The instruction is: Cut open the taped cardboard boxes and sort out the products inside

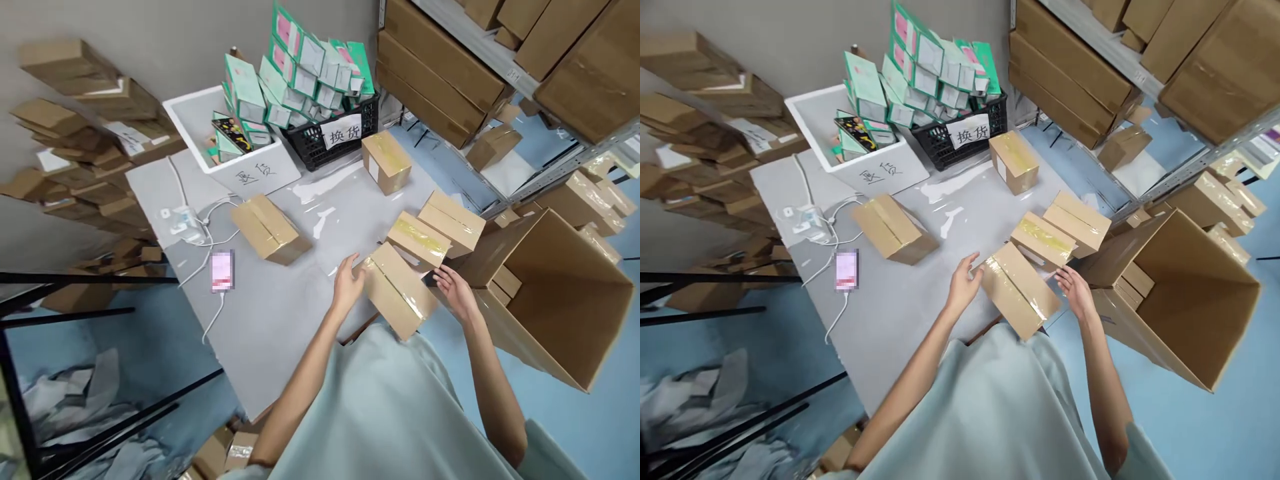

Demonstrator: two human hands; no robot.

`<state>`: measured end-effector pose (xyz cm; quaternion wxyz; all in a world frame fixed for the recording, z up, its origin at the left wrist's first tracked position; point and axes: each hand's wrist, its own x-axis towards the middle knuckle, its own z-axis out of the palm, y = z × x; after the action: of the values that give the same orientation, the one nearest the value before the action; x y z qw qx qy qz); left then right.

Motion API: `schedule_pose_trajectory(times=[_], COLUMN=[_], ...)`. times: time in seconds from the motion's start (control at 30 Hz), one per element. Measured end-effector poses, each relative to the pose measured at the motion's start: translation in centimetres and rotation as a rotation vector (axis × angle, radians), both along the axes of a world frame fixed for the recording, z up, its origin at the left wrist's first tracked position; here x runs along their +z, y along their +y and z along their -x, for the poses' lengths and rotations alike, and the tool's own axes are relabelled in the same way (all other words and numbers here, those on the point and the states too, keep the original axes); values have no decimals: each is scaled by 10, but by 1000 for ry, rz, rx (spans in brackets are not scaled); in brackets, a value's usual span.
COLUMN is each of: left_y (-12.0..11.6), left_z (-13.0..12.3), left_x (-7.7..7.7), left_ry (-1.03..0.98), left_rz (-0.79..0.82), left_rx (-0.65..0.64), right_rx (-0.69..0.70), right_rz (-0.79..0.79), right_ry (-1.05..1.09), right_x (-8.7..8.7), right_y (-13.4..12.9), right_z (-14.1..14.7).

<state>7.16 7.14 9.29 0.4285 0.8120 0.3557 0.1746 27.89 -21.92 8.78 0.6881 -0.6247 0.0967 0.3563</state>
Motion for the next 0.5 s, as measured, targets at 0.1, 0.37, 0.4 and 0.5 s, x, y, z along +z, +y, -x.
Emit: schedule_pose_trajectory(times=[0.1, 0.37, 0.4, 0.5], left_y=[10, 14, 13, 14], left_z=[-70, -197, -201, -200], left_x=[9, -11, -11, -3], left_ry=[129, 520, 521, 475], left_rz=[-39, 13, 14, -18], left_rx=[-69, -103, -86, -24], right_rx=[-48, 126, 147, 195], right_rz=[48, 127, 131, 116], right_ry=[2, -69, -67, -59], right_x=[-23, -42, -38, -22], right_y=[-10, 18, 18, 21], right_z=[-28, -58, -60, -63])
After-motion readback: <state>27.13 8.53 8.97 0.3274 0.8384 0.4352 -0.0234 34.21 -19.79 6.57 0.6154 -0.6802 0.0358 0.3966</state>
